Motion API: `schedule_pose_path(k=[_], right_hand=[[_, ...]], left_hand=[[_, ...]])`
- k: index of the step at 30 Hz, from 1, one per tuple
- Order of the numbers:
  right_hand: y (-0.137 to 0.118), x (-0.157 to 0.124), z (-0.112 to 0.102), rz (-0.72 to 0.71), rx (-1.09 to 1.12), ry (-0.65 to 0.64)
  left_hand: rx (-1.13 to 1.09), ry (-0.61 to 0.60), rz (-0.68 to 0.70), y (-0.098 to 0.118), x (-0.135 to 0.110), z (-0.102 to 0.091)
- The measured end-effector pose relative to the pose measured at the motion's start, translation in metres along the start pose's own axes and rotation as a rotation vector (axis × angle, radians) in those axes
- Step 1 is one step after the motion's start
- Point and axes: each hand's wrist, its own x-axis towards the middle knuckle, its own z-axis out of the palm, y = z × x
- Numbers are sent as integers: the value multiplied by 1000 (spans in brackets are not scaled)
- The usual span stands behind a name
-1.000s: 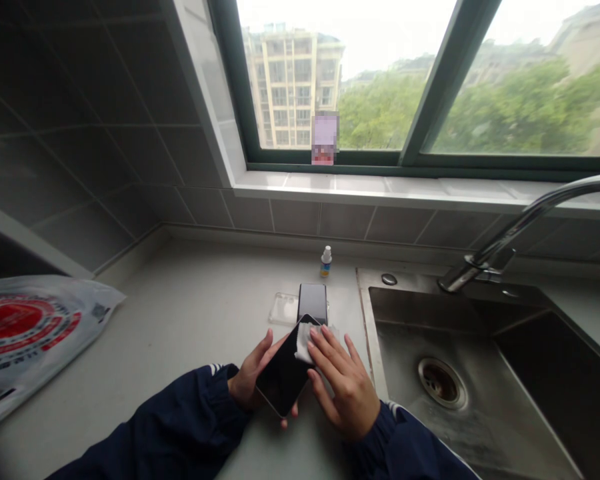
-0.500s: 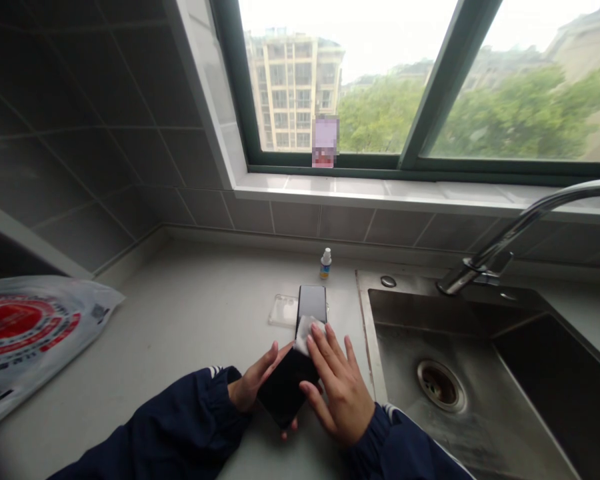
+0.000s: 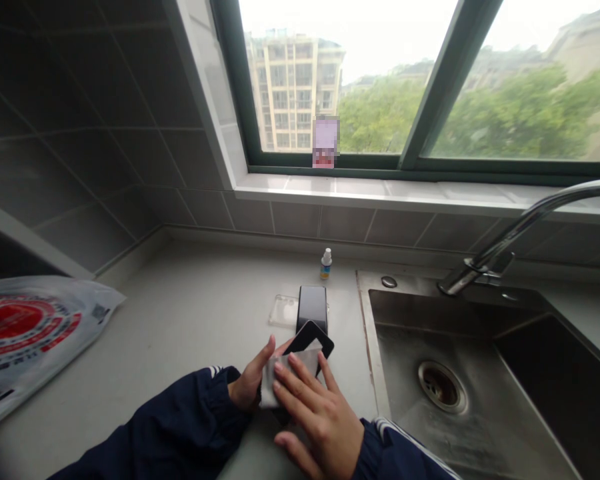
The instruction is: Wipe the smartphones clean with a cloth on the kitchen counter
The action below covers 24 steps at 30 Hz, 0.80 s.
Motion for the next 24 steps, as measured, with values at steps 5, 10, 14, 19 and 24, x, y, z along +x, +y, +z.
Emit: schedule_pose_path(k=[5, 10, 14, 19, 24], right_hand=[[-2, -1, -1, -49, 56, -8], [-2, -1, -5, -68, 99, 1], [1, -1, -8, -83, 111, -11], [8, -2, -12, -75, 93, 32], [21, -5, -12, 27, 26, 101]], left_hand=[[9, 12, -42, 2, -2, 0], [6, -24, -24, 5, -3, 7], [-25, -49, -8, 6, -2, 8], [-61, -2, 27, 5, -1, 3], [-38, -96, -64, 6, -1, -8]])
